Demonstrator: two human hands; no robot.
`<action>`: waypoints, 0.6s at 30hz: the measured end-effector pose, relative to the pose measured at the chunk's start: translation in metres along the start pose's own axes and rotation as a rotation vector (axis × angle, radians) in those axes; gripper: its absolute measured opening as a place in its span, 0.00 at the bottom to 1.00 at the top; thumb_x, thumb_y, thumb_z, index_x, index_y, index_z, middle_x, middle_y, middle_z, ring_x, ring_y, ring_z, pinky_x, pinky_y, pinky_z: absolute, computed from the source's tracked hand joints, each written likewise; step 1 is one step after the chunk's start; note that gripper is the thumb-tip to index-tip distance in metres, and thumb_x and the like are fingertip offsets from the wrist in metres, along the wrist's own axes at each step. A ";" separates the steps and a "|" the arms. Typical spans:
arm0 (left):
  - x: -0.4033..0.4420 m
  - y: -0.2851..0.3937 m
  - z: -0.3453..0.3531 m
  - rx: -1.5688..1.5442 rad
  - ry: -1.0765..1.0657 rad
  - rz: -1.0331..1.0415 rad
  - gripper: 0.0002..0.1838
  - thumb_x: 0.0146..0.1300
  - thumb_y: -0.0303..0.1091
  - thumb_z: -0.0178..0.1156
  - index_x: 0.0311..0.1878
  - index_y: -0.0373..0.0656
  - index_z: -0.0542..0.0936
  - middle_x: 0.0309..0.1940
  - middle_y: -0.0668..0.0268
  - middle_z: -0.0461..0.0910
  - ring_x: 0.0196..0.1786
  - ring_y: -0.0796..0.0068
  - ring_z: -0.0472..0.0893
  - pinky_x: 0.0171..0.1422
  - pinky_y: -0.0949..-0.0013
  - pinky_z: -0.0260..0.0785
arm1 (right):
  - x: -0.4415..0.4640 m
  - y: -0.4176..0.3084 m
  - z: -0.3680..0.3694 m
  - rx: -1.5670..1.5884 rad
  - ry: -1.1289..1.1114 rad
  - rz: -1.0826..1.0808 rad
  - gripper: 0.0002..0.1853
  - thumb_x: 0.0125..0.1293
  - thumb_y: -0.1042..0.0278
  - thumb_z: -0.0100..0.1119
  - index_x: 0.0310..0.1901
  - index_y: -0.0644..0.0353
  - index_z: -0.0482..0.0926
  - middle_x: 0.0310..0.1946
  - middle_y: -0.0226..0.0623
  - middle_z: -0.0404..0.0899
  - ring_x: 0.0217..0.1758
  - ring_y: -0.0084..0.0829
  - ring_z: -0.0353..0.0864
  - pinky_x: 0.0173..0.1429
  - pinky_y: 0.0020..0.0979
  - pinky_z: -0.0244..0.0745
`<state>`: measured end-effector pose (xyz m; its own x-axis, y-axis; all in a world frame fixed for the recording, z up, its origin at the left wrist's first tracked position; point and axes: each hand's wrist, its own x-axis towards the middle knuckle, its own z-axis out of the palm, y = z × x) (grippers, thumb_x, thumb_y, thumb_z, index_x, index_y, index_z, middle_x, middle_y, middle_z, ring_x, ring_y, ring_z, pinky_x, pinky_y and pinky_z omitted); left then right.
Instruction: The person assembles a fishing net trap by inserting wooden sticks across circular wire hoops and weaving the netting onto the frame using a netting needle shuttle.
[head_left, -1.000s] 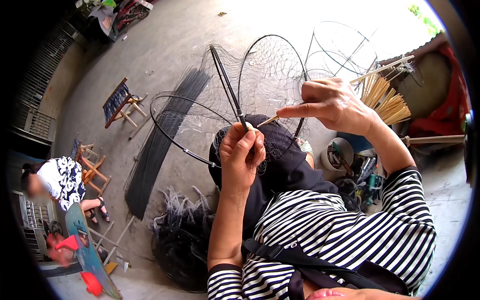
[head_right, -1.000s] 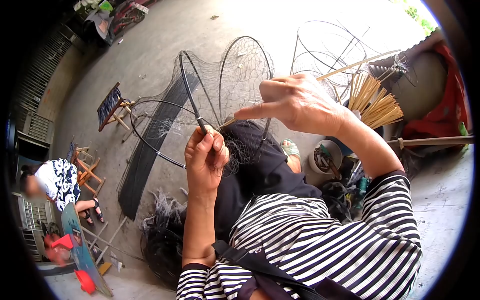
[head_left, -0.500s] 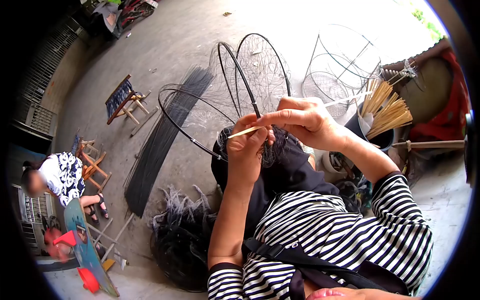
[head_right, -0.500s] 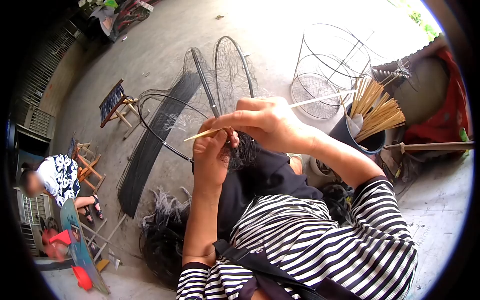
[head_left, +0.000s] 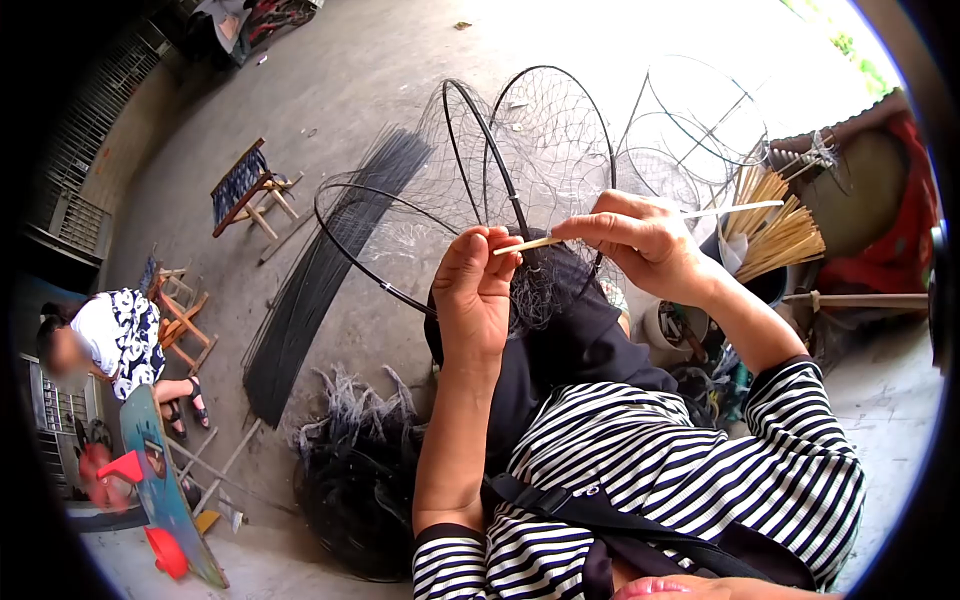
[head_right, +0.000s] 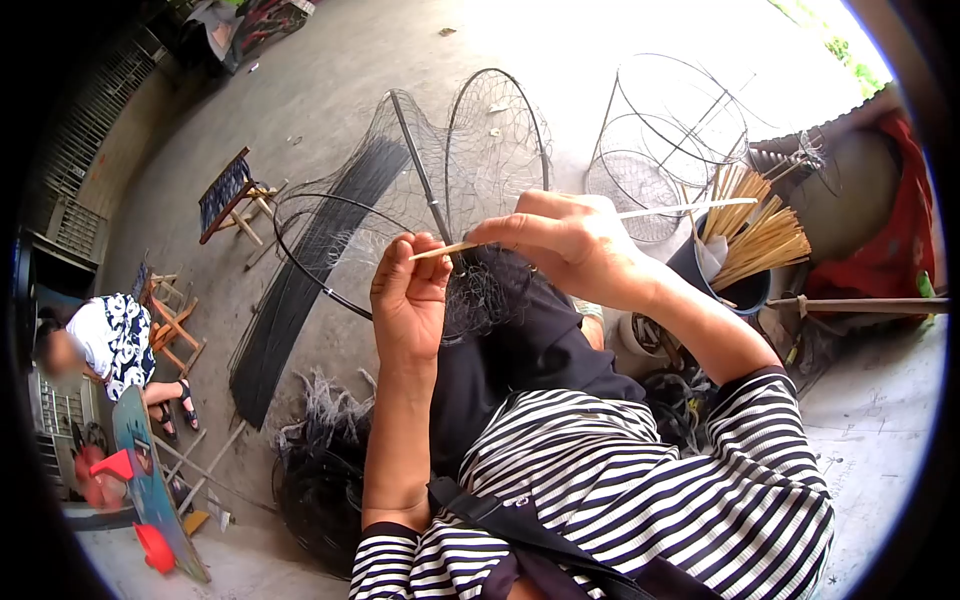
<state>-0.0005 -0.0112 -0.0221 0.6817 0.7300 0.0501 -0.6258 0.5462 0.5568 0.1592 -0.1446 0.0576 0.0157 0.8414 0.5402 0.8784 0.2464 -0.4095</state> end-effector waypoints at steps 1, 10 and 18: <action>-0.001 0.001 0.001 -0.062 0.011 0.009 0.06 0.67 0.31 0.58 0.43 0.41 0.81 0.39 0.60 0.85 0.42 0.68 0.84 0.48 0.66 0.76 | 0.000 0.000 0.002 -0.031 0.030 0.031 0.16 0.57 0.76 0.63 0.48 0.48 0.82 0.24 0.32 0.71 0.25 0.32 0.75 0.27 0.32 0.71; -0.001 0.005 -0.002 -0.075 -0.058 0.058 0.06 0.68 0.32 0.57 0.41 0.42 0.81 0.44 0.60 0.84 0.48 0.64 0.84 0.53 0.65 0.74 | 0.002 -0.001 -0.005 -0.207 -0.027 0.037 0.19 0.60 0.75 0.60 0.52 0.44 0.79 0.24 0.30 0.69 0.24 0.33 0.74 0.26 0.33 0.70; -0.002 0.003 0.005 0.023 -0.150 0.105 0.05 0.66 0.28 0.58 0.43 0.41 0.80 0.54 0.56 0.79 0.57 0.60 0.78 0.61 0.66 0.70 | 0.009 -0.003 -0.009 -0.370 -0.017 -0.001 0.15 0.60 0.73 0.60 0.48 0.45 0.79 0.24 0.30 0.70 0.24 0.32 0.75 0.26 0.34 0.69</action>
<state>-0.0025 -0.0131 -0.0165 0.6627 0.7124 0.2309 -0.6889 0.4590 0.5610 0.1611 -0.1427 0.0704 0.0092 0.8497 0.5271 0.9917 0.0598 -0.1137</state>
